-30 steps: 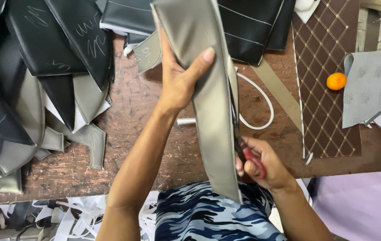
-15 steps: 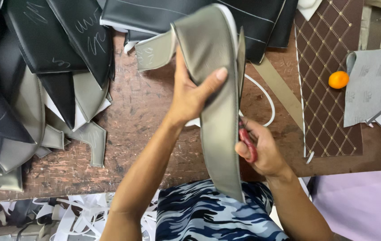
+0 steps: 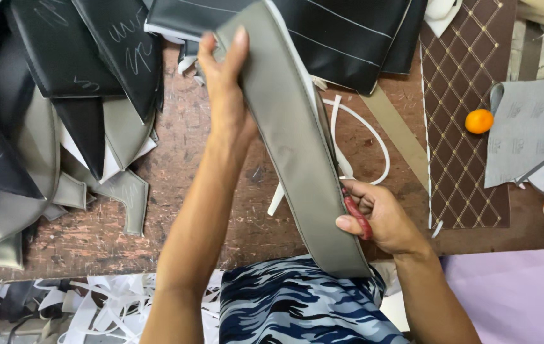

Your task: The person holds cut leather/vinyl cover pieces one at a time and uses scissors to trim away excess white foam backing along the curved edges, rotating each piece to reach all sides. Trimmed pieces are set on a pile of finished covers on the worktable.

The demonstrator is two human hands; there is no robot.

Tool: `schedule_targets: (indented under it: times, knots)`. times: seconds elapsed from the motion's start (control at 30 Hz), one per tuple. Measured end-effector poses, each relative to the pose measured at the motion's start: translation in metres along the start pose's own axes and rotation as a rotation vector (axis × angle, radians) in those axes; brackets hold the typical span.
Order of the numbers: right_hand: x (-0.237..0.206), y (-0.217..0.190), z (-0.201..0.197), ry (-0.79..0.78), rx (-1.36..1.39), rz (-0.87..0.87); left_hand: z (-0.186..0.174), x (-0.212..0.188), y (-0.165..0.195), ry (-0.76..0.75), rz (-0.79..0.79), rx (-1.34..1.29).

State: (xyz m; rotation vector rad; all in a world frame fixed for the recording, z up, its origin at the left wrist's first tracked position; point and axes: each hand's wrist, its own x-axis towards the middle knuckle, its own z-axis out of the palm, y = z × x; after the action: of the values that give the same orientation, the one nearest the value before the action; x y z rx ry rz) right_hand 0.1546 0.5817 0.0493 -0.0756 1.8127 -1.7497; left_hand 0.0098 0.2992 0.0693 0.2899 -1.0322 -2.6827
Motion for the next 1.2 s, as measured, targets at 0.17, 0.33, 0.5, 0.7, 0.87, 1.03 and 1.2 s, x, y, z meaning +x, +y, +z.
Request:
schedule_targets:
  times: [0.17,0.33,0.5,0.7,0.87,1.03,1.2]
  knots:
    - [-0.004,-0.002,-0.004,-0.048,0.008,-0.043,0.007,0.040,0.027,-0.132,0.075,-0.041]
    - [-0.009,-0.015,-0.001,-0.103,0.106,-0.070,0.005,0.062,0.051,-0.379,0.250,0.231]
    - [-0.011,-0.030,0.010,-0.200,0.325,-0.132,0.000,0.075,0.055,-0.269,0.330,0.587]
    - [-0.008,-0.020,0.007,-0.180,0.228,-0.223,-0.008,0.087,0.052,-0.215,0.580,0.922]
    - [-0.004,0.018,-0.008,-0.126,0.172,-0.162,0.003,0.076,0.053,-0.227,0.641,0.903]
    - [0.002,0.023,-0.004,-0.178,0.431,-0.155,0.033,0.046,0.049,-0.469,0.523,0.482]
    - [0.012,0.001,0.007,-0.175,0.363,-0.314,0.049,0.032,0.054,-0.528,0.469,0.349]
